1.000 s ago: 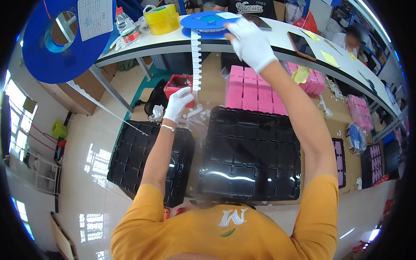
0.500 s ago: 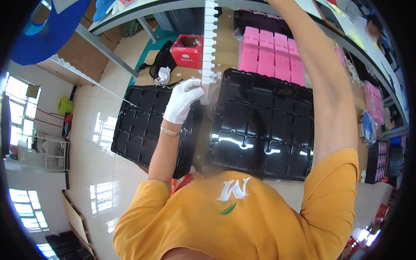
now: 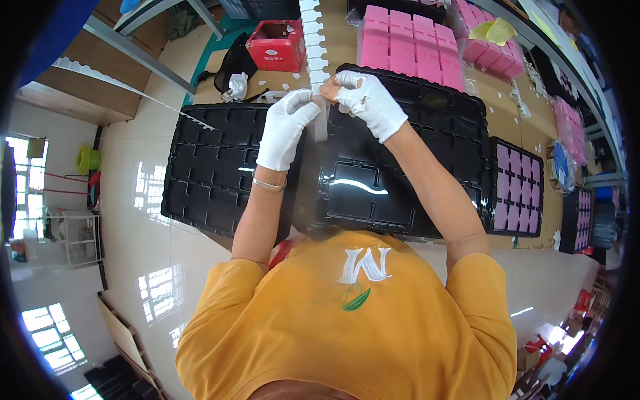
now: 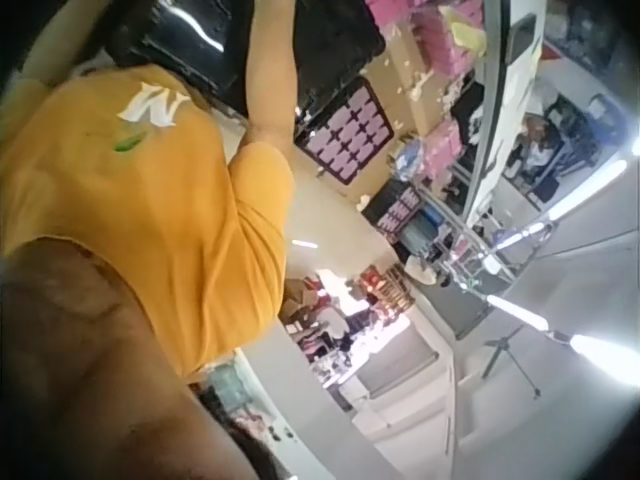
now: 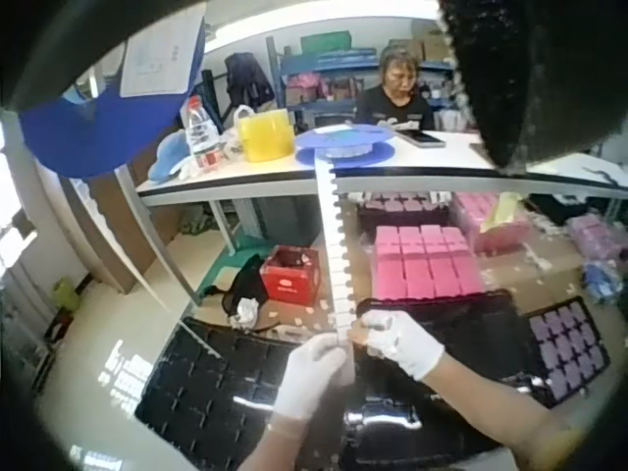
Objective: The person assembles black plastic trays by peeling off small white protective stickers from the surface. They then place pink foam inserts into the compartments of the trays. The person repeats this process for multiple trays, stacking the completed units on the table.
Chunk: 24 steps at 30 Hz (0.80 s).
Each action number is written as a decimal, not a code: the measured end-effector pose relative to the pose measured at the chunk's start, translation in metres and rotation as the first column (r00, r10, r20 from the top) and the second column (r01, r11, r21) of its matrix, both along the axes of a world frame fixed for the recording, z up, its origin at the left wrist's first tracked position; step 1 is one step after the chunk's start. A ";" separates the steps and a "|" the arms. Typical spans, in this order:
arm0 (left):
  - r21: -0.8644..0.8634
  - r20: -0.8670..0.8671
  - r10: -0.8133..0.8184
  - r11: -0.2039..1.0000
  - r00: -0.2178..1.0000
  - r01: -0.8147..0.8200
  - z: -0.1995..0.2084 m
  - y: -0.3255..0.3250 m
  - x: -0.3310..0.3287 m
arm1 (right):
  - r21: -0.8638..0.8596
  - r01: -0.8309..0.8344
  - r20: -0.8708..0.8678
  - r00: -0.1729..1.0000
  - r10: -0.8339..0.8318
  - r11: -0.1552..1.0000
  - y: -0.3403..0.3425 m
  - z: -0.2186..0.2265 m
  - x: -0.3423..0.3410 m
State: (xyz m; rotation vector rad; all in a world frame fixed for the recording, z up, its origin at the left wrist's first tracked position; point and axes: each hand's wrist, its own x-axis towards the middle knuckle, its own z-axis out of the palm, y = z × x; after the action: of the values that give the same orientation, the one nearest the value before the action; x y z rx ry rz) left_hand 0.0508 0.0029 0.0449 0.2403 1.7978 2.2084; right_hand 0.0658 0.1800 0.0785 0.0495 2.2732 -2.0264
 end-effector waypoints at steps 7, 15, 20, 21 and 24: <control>-0.357 -0.801 0.107 0.705 0.589 -0.613 -0.015 0.016 -0.002 | 0.173 0.095 -0.214 0.975 -0.057 0.980 -0.008 -0.006 -0.006; -0.171 -0.731 0.203 0.870 0.652 -0.463 -0.019 0.004 -0.009 | 0.383 -0.181 -0.048 0.975 0.215 0.906 0.063 0.036 -0.028; 0.161 -0.050 0.110 0.982 0.993 -0.101 -0.002 -0.004 -0.003 | 0.811 -0.312 0.004 0.849 0.529 0.496 0.084 0.009 -0.064; 0.174 -0.101 0.145 0.977 0.984 -0.126 0.002 0.000 -0.001 | 0.838 -0.310 0.006 0.828 0.561 0.450 0.084 0.001 -0.071; 0.072 -0.002 0.196 0.978 0.981 -0.196 0.001 0.003 0.000 | 0.843 -0.348 0.145 0.881 0.449 0.411 0.067 -0.008 -0.080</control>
State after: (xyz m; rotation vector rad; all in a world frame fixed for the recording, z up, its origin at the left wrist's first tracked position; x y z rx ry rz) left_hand 0.0513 0.0057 0.0462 0.0910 1.8191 2.4126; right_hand -0.0143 0.2474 0.0708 -0.5019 2.7427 -0.5244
